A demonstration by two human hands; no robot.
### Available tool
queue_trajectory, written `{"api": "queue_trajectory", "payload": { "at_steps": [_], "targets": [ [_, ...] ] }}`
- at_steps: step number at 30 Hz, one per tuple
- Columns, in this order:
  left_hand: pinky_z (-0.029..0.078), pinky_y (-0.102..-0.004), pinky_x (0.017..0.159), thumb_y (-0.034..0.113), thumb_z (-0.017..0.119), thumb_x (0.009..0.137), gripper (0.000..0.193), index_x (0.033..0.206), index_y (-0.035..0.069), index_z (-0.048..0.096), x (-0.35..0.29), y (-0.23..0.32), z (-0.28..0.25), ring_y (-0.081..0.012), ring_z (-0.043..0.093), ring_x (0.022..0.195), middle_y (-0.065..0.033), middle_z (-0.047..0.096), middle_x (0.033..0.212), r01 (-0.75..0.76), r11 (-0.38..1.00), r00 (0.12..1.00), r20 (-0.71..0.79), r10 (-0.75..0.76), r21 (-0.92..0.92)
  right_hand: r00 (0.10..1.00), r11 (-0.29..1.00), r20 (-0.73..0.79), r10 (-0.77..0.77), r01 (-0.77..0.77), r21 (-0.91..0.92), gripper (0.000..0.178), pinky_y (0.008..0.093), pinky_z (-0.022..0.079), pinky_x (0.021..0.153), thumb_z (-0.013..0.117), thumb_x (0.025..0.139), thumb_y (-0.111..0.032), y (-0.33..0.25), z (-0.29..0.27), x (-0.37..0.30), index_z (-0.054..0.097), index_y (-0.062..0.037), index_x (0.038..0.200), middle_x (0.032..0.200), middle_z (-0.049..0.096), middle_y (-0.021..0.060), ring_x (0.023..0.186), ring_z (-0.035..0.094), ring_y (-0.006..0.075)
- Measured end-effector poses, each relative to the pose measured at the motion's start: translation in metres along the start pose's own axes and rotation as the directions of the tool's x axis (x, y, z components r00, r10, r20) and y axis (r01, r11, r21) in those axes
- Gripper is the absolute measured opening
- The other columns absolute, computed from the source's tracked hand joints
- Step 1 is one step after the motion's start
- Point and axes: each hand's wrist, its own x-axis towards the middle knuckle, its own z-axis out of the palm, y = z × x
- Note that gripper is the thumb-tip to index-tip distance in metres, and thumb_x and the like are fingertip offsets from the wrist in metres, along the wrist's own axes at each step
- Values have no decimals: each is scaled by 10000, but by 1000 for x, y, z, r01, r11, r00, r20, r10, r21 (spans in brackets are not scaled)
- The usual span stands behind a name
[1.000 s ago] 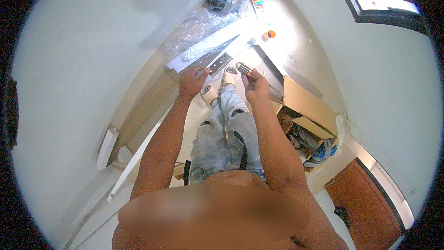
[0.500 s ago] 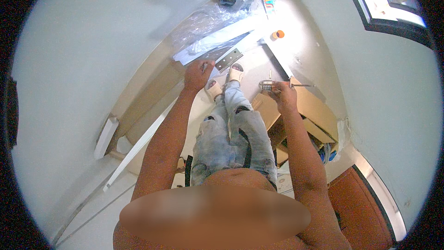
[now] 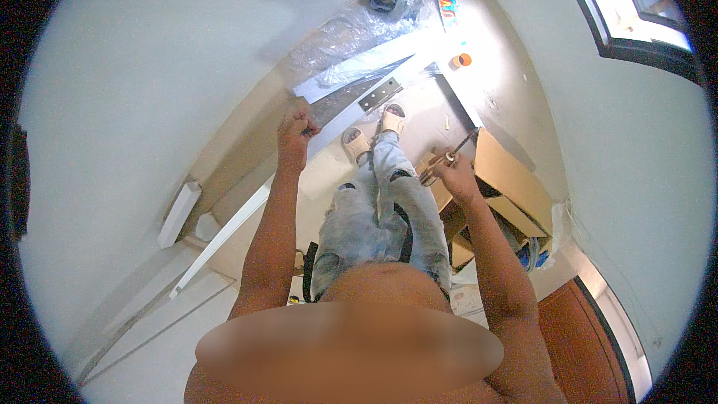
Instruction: The person walks through a room carrying a metal hinge and a screwdriver, then attaches the hinge to a white cabinet door using the screwdriver to drive screws into the hinge holes.
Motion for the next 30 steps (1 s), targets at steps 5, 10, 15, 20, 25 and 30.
{"api": "queue_trajectory", "payload": {
  "at_steps": [5,10,15,20,25,30],
  "targets": [
    [556,-410,906,105,587,940,186,1073,-25,604,-42,10,14,-254,658,963,-139,660,989,189,943,980,119,-162,-273,988,999,144,48,-50,15,159,332,494,662,639,829,-165,-19,14,-21,629,-9,862,746,650,105,692,630,193],
    [557,-401,855,149,613,944,230,1106,-15,610,-50,1,13,-260,660,944,-146,671,997,317,836,944,239,-230,-448,983,991,155,95,-79,-108,200,303,458,538,633,858,-227,-31,28,-35,601,-31,841,663,624,71,559,586,168],
    [521,-432,784,281,585,949,302,1028,-4,642,0,-1,-27,-317,658,880,-209,665,915,-130,609,978,0,208,783,984,985,134,115,-95,-145,203,284,417,479,624,855,-243,-28,32,-39,589,-45,822,652,619,63,521,558,143],
    [500,-483,737,538,550,906,608,743,-33,681,34,2,-30,-383,667,784,-251,664,798,-93,318,986,42,161,943,993,983,96,64,-46,-176,197,269,431,480,637,856,-211,-24,25,-37,582,-38,778,624,593,51,515,566,132],
    [506,-478,769,647,661,780,665,771,-17,696,24,7,-32,-384,669,819,-233,686,846,-166,439,981,101,168,883,997,977,38,68,-59,-204,203,273,440,491,642,856,-194,-24,22,-36,580,-35,745,604,578,45,512,566,134],
    [505,-461,794,651,708,741,674,829,-17,704,11,-5,-25,-366,668,870,-223,689,875,-137,395,991,120,67,908,997,964,10,76,-71,-258,238,299,451,515,625,868,-221,-28,31,-33,581,-19,750,601,575,51,518,571,153]
  ]
}}
